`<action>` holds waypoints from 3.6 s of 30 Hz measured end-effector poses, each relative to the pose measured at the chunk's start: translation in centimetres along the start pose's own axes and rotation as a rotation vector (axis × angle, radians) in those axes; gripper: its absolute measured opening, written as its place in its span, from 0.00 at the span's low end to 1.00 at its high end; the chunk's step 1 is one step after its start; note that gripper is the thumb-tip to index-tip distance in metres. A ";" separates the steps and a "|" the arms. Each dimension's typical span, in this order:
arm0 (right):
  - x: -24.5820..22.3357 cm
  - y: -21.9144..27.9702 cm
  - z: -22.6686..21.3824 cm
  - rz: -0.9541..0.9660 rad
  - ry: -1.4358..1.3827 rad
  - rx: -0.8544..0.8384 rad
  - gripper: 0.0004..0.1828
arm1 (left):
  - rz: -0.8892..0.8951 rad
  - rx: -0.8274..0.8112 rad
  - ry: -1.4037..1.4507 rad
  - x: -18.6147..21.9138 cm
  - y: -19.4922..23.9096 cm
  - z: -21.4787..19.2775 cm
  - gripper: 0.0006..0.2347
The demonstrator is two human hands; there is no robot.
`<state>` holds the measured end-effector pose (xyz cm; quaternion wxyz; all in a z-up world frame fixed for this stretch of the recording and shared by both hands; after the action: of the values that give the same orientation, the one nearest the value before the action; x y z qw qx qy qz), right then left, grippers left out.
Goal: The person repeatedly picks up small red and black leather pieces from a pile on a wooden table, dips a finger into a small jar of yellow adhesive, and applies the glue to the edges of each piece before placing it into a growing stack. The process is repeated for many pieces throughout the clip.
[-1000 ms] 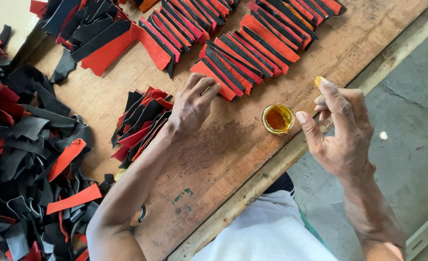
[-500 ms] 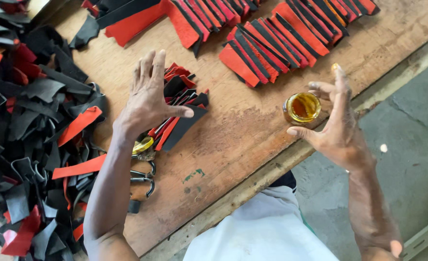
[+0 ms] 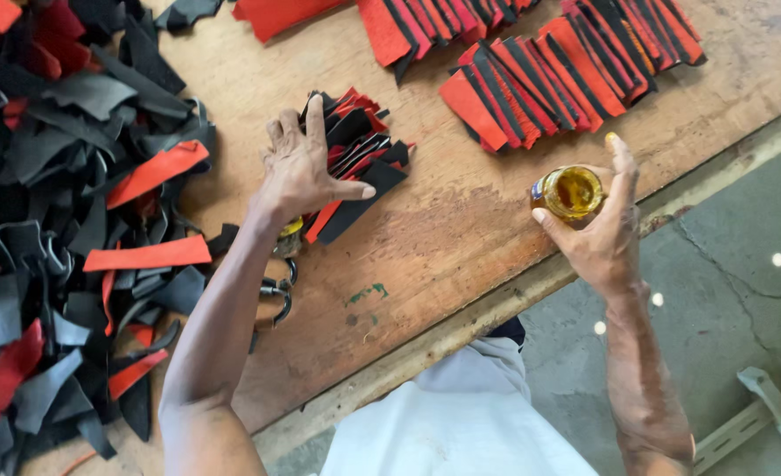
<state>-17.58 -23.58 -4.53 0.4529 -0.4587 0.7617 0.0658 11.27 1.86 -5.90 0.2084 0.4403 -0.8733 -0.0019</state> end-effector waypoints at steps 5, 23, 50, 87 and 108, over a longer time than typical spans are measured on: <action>0.2 0.0 -0.4 -0.008 0.086 -0.013 0.59 | 0.013 0.134 0.149 -0.4 -0.1 -0.1 0.68; 0.8 0.3 -0.4 -0.042 0.018 -0.023 0.57 | -0.007 0.298 0.005 -0.7 0.4 -1.9 0.71; -9.5 -1.3 10.1 -0.122 -0.212 -0.348 0.59 | -0.211 0.093 0.560 -8.8 11.3 -10.3 0.10; -1.1 -1.0 2.7 -0.048 -0.086 -0.107 0.63 | -0.051 0.085 0.010 2.0 2.4 -2.5 0.52; -6.9 -4.5 -1.4 -0.402 0.652 -0.561 0.31 | 0.663 0.217 0.139 6.1 4.9 -1.0 0.16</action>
<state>-13.86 -22.47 2.86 0.0525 -0.6983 0.7131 0.0327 4.71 0.35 -1.82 0.2085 0.1517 -0.9476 0.1887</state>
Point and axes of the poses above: each hand's wrist, its own y-axis away from the middle knuckle, its own z-axis out of the palm, x = y × z, the point moved 2 cm from there along -y, towards the middle knuckle, and after that the axes turned 7 degrees about x, right-handed, at the moved point
